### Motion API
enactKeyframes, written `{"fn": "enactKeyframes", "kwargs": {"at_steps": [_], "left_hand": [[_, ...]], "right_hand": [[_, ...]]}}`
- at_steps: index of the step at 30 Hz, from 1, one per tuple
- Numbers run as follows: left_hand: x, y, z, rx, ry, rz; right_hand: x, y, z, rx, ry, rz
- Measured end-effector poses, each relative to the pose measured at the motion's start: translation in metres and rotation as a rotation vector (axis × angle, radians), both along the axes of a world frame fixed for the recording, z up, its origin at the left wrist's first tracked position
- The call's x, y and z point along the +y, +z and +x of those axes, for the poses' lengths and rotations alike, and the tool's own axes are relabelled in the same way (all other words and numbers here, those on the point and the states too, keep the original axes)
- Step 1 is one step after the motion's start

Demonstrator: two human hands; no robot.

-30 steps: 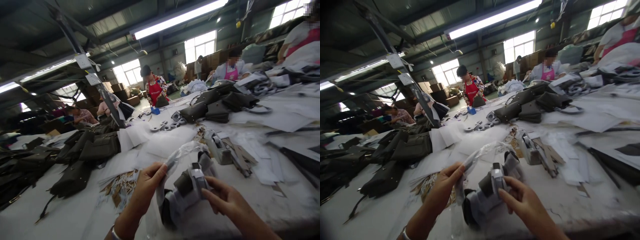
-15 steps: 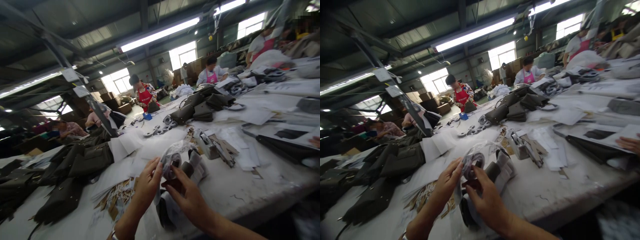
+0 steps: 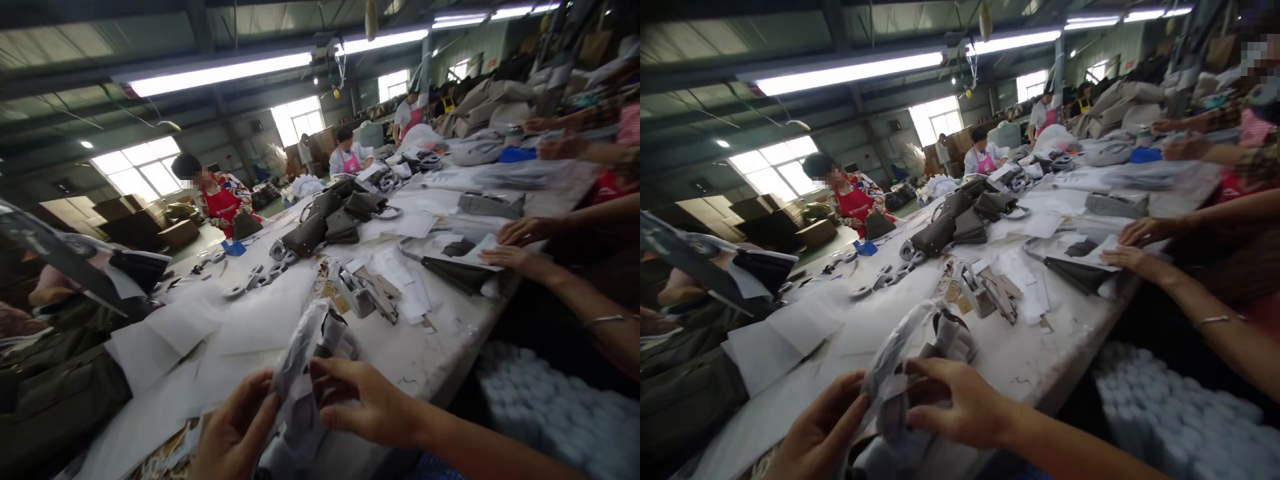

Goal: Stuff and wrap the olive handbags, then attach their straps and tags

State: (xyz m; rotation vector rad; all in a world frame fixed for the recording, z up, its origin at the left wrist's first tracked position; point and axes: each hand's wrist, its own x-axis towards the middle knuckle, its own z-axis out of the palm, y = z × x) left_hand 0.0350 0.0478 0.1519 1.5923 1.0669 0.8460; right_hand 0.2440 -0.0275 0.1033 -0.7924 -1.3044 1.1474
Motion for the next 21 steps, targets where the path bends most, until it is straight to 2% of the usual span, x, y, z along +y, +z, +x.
{"fn": "enactKeyframes", "kwargs": {"at_steps": [2,5,8,11,16,21], "left_hand": [[-0.002,-0.001,0.008,0.071,-0.019,0.073],[0.000,0.000,0.015,0.179,-0.065,0.144],[0.003,0.005,0.016,0.190,-0.053,0.159],[0.002,0.012,0.012,0.178,0.003,0.148],[-0.004,0.024,0.008,0.178,0.047,0.146],[-0.004,0.028,0.007,0.164,0.088,0.215]], "right_hand": [[0.001,-0.003,-0.007,0.223,0.091,-0.120],[0.005,-0.005,-0.025,0.477,0.081,-0.257],[0.008,-0.006,-0.037,0.604,0.106,-0.372],[0.016,-0.004,-0.043,0.532,0.026,-0.379],[0.031,0.003,-0.051,0.317,-0.202,-0.267],[0.027,0.014,-0.059,0.349,-0.180,-0.198]]}}
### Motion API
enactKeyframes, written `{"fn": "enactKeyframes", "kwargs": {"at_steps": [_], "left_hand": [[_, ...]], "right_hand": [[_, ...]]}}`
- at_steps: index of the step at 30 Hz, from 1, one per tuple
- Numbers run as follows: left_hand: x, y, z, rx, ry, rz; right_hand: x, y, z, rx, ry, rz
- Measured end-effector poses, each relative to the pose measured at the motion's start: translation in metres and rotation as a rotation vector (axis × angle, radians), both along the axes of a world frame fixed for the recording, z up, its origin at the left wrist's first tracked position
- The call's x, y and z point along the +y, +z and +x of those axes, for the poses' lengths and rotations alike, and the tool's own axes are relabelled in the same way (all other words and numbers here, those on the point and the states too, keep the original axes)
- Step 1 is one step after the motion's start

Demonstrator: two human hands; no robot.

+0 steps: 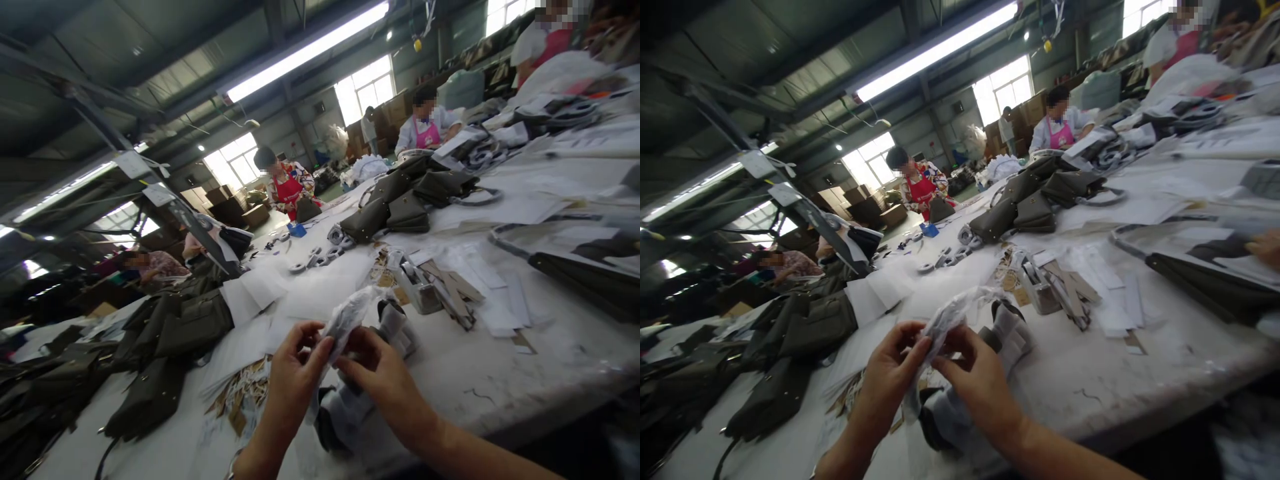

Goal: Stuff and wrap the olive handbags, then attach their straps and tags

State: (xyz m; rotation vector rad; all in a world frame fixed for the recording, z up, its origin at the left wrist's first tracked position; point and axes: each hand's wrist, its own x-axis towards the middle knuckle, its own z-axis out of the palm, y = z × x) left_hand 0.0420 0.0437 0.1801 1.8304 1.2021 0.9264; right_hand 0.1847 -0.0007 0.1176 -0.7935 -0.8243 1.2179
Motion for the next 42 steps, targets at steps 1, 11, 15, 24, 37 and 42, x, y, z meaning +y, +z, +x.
{"fn": "enactKeyframes", "kwargs": {"at_steps": [1,11,15,24,37,42], "left_hand": [[0.000,0.000,-0.001,0.012,0.000,0.028],[-0.004,-0.019,-0.004,0.212,-0.011,0.268],[0.002,-0.023,-0.003,0.130,0.000,0.188],[0.049,-0.004,-0.006,-0.295,0.153,-0.333],[0.030,-0.022,0.021,-0.109,0.129,-0.010],[0.031,-0.022,0.024,-0.124,0.139,-0.021]], "right_hand": [[-0.002,0.001,-0.001,0.028,0.014,0.025],[-0.014,0.009,0.008,-0.188,0.038,0.228],[-0.026,0.020,0.034,-0.567,-0.010,0.300],[0.017,-0.045,0.156,-0.834,-0.437,-0.179],[0.090,-0.130,0.279,-1.274,-0.532,-0.888],[0.083,-0.127,0.289,-1.136,-0.544,-0.762]]}}
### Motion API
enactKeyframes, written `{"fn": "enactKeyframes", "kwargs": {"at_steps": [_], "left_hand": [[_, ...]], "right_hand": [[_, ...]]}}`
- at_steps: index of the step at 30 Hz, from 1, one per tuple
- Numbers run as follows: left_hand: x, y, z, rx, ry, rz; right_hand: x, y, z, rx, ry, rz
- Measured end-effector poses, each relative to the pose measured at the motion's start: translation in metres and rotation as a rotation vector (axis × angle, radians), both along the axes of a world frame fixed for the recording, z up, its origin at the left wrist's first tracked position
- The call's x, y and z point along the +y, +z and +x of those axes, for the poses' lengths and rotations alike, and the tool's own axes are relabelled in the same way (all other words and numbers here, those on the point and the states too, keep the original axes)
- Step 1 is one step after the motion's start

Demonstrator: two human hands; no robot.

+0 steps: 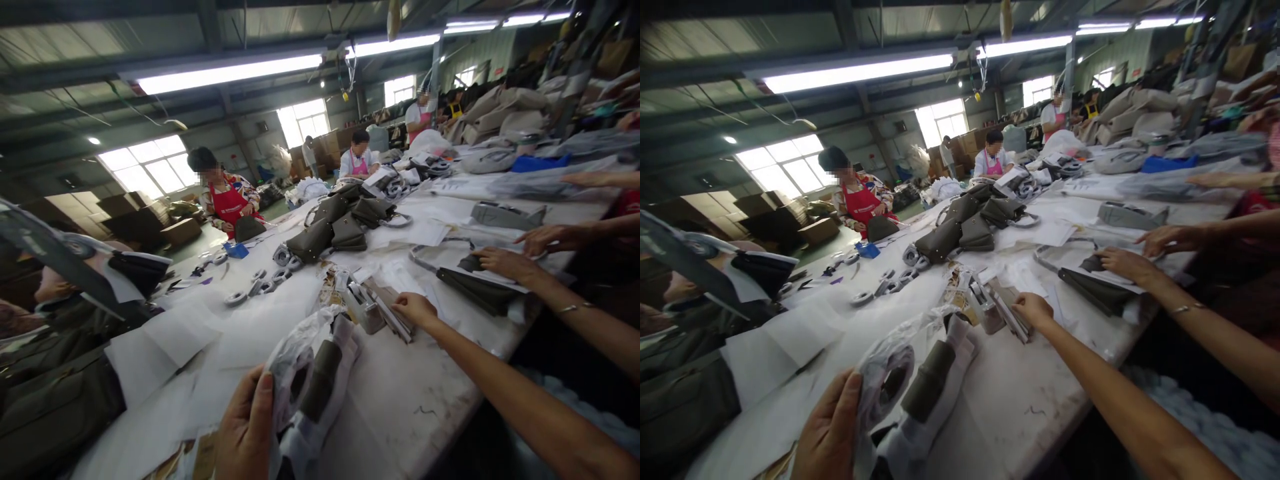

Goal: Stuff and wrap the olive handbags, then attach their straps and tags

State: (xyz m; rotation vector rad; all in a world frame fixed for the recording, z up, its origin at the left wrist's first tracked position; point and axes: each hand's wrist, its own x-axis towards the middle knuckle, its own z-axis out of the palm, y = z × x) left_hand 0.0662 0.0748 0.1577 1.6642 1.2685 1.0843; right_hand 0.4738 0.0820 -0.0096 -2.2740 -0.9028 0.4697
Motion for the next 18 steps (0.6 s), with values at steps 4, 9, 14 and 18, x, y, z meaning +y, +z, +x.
{"fn": "enactKeyframes", "kwargs": {"at_steps": [4,9,14,18], "left_hand": [[0.007,0.006,0.000,-0.050,-0.040,-0.071],[0.014,0.005,-0.002,-0.136,-0.064,-0.097],[0.015,0.004,-0.002,-0.173,-0.079,-0.055],[0.011,0.006,-0.004,-0.152,-0.100,-0.001]], "right_hand": [[-0.015,0.018,-0.010,0.114,0.065,0.224],[-0.058,0.064,-0.064,0.337,0.287,0.432],[-0.103,0.102,-0.135,0.777,0.622,0.376],[-0.107,0.111,-0.176,0.726,0.704,0.326]]}}
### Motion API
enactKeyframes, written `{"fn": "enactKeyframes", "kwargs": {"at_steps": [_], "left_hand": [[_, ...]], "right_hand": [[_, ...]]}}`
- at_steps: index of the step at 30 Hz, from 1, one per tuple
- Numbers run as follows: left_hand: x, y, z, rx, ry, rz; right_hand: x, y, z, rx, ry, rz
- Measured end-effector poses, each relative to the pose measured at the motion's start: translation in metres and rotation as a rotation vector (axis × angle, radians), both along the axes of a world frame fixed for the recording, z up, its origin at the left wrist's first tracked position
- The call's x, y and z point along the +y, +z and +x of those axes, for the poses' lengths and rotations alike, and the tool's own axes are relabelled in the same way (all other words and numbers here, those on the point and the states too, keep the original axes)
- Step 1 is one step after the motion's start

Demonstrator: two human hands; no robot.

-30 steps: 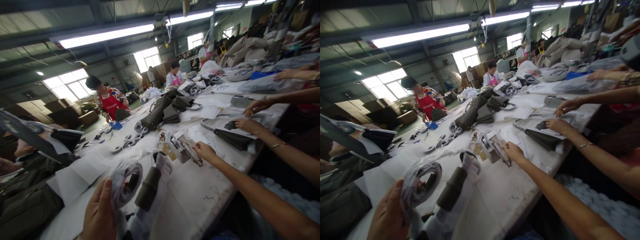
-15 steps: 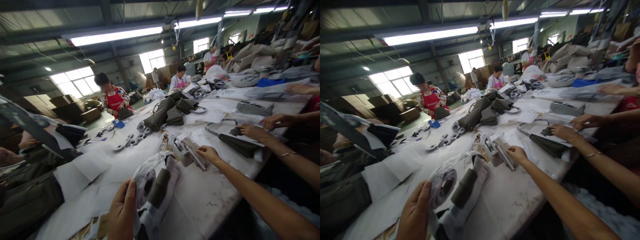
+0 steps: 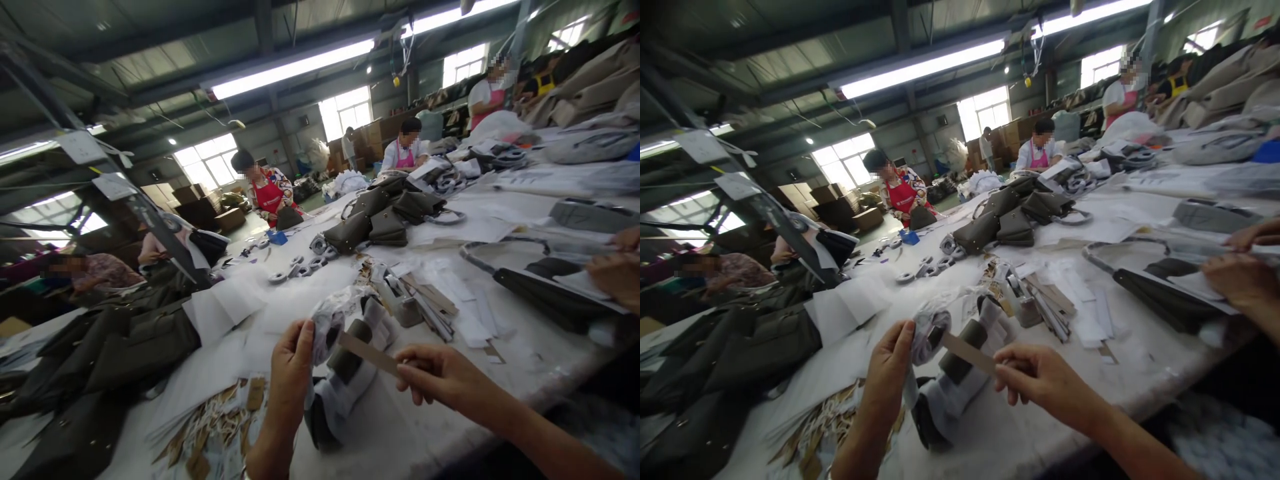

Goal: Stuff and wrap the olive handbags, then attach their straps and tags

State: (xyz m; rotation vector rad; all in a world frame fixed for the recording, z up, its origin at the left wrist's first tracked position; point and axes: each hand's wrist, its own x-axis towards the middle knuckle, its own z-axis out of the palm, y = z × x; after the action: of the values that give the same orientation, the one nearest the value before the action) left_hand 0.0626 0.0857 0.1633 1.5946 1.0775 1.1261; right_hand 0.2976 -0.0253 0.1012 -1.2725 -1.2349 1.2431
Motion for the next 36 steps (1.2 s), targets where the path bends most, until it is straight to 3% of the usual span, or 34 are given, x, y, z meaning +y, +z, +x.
{"fn": "enactKeyframes", "kwargs": {"at_steps": [6,12,18,24,30,34,36], "left_hand": [[-0.013,0.001,0.001,0.124,-0.023,0.102],[-0.020,-0.007,0.002,0.196,-0.039,0.265],[-0.016,-0.022,-0.008,0.306,-0.012,0.465],[-0.029,-0.042,-0.001,0.271,0.086,0.683],[-0.036,-0.043,0.003,0.225,0.091,0.526],[-0.040,-0.032,0.007,0.121,0.180,0.231],[-0.041,-0.026,0.010,0.051,0.161,0.074]], "right_hand": [[0.019,0.013,-0.037,0.014,-0.066,0.050],[0.033,0.032,-0.074,0.450,-0.047,0.099],[0.024,0.040,-0.081,0.721,0.076,0.017],[0.024,0.031,-0.091,0.586,-0.180,0.068],[0.024,0.029,-0.098,0.616,-0.219,0.095],[0.021,0.033,-0.097,0.590,-0.228,0.094],[0.021,0.035,-0.096,0.587,-0.210,0.085]]}}
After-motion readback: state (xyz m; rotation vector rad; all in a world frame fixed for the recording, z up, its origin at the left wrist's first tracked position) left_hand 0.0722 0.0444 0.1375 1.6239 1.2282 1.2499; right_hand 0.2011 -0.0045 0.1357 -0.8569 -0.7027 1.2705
